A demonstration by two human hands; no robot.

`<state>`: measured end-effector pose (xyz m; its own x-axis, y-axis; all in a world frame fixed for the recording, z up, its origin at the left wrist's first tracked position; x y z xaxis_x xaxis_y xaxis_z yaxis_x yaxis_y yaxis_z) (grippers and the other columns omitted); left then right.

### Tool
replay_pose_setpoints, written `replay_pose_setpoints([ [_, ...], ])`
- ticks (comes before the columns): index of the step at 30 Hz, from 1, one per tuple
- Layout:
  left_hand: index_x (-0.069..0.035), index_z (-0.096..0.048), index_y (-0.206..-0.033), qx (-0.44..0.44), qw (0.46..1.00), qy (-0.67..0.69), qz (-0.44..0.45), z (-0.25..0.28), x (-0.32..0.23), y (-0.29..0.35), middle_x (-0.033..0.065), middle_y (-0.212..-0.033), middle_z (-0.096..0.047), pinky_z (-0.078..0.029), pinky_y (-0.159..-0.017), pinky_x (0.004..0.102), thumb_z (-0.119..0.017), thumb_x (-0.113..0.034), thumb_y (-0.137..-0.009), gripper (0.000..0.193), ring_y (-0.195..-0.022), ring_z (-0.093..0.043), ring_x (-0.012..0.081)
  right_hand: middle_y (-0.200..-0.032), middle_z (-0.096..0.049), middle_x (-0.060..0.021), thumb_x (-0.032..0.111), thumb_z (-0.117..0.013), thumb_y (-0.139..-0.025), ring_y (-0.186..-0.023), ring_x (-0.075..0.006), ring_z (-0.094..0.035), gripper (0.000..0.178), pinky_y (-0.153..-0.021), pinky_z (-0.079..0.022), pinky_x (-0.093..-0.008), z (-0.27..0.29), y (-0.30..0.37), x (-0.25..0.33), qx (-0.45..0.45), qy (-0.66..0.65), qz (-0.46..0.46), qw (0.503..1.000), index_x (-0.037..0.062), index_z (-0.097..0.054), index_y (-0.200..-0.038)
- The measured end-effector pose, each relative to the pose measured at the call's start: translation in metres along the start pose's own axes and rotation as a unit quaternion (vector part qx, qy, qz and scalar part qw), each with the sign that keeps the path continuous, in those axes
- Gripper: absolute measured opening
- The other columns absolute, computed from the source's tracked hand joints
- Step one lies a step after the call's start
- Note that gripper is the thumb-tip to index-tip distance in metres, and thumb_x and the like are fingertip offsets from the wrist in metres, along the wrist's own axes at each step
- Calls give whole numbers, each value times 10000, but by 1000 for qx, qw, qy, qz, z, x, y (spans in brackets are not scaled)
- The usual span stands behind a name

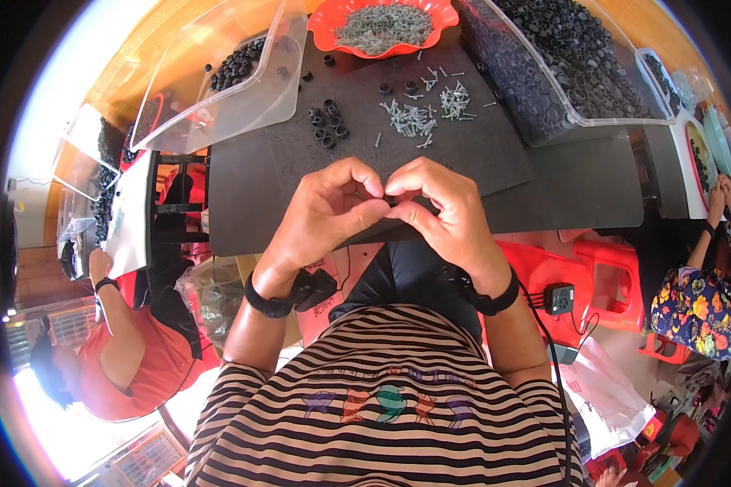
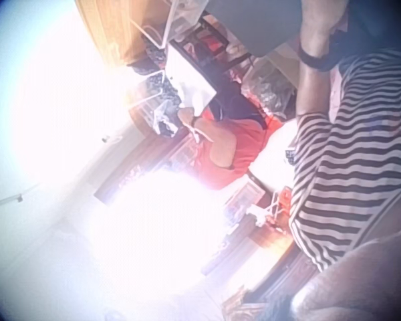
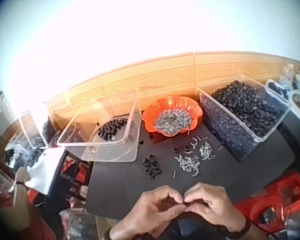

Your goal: Assembling and sorting small plastic and metal components at a workshop table.

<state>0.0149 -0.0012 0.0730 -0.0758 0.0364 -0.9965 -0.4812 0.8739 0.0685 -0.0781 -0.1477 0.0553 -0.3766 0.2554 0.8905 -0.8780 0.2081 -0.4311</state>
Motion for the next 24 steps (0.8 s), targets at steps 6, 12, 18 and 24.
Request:
replay_pose_setpoints([
  [6,-13,-577,-946,10,991,133,-4,-3,2,3,2,-903,-587,-494,-749,209,-658,5,-878,108,-856,-594,59,-838,-625,-82,8,-797,-661,-692,-210,-616,289,-596,-490,-303,-5,-9,25,-7,126,130,983,47,-617,-883],
  [12,-18,-572,-941,7,994,113,-8,-3,6,3,-9,-897,-574,-483,-739,204,-651,4,-883,100,-836,-583,54,-816,-618,-80,38,-814,-648,-679,-219,-616,298,-581,-494,-308,-8,-3,19,-22,120,140,983,48,-607,-862],
  [18,-33,-559,-922,6,991,130,-31,-4,11,3,-23,-890,-558,-469,-743,209,-643,-2,-891,95,-828,-547,44,-813,-616,-84,37,-810,-652,-686,-230,-619,294,-583,-497,-310,-12,-2,17,-44,118,122,984,45,-597,-856],
  [24,-36,-555,-920,12,993,115,-8,-1,14,4,-21,-891,-559,-463,-745,213,-640,-6,-893,95,-836,-543,44,-833,-612,-94,28,-796,-670,-695,-255,-612,285,-588,-497,-326,-12,-1,17,-36,122,133,983,40,-589,-866],
])
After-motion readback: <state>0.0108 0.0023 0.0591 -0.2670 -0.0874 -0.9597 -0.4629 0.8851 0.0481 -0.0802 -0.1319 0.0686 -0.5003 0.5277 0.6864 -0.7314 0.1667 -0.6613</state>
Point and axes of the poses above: each hand's wrist, its own y-axis away from the middle knuckle, its own z-axis out of the back of the hand, x = y × z, the point moved 3 cm from there along -y, towards the middle knuckle
